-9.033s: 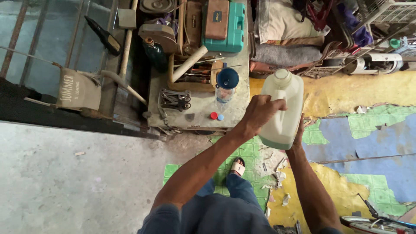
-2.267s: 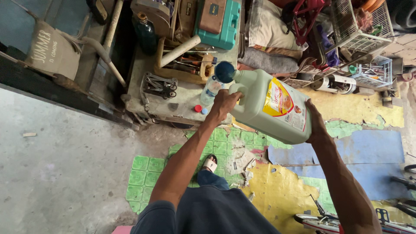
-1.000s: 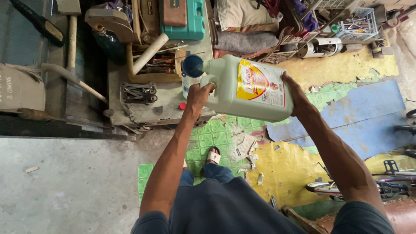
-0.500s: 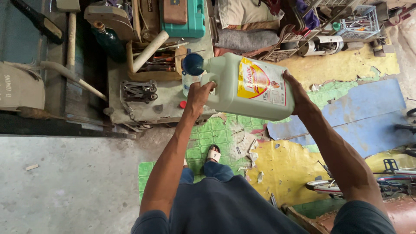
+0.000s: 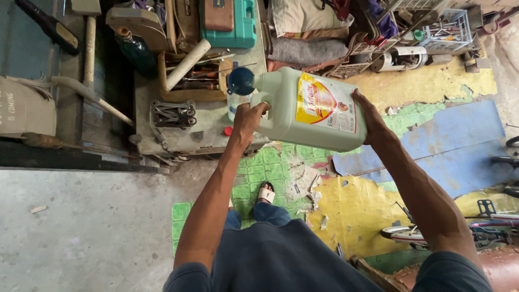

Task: The person pours a clear liquid from a large white plastic jug into a smaller clear bottle using a blue funnel. They then remove the funnel and place the bottle cap on the small bottle.

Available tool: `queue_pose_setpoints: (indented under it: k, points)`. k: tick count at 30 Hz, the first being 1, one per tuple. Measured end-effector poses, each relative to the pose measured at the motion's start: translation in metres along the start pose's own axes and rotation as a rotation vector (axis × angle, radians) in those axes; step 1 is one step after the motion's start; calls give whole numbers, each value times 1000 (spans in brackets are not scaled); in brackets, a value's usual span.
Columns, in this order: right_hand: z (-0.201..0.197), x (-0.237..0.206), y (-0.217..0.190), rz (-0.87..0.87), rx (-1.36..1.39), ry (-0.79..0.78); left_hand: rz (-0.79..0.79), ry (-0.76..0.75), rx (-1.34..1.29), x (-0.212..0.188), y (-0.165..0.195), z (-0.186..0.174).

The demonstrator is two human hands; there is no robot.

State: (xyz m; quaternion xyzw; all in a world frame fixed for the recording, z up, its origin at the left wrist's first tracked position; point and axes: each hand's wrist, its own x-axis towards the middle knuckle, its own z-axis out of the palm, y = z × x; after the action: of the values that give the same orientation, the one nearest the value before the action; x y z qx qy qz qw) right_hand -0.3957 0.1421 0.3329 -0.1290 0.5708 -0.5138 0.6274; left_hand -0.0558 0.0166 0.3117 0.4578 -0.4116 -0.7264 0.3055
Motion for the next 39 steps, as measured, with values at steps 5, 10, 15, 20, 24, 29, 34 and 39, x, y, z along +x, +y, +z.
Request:
queue_pose_setpoints:
  k: [5,10,15,20,24,29,34,39]
  points:
    - [1,-1,0,-15,10,-35,17,-12,-19,-1,0,0]
    - [-4,2,2,-36,24,-32,10,-18,-39,-2,1,1]
    - [-10,7,4,-25,34,-16,-19,-1,6,-4,4,1]
    - [-10,8,3,-22,18,16,-4,7,25,-2,3,0]
    - [-8,6,1,-9,3,11,0,1,9,2,-1,1]
    - [-7,5,1,-24,-9,-17,28,-2,31,5,-3,0]
    - [-8,6,1,-8,15,-5,23,-6,12,4,-2,0]
    - [-6,6,0,-12,-9,-3,7,6,18,3,-2,0]
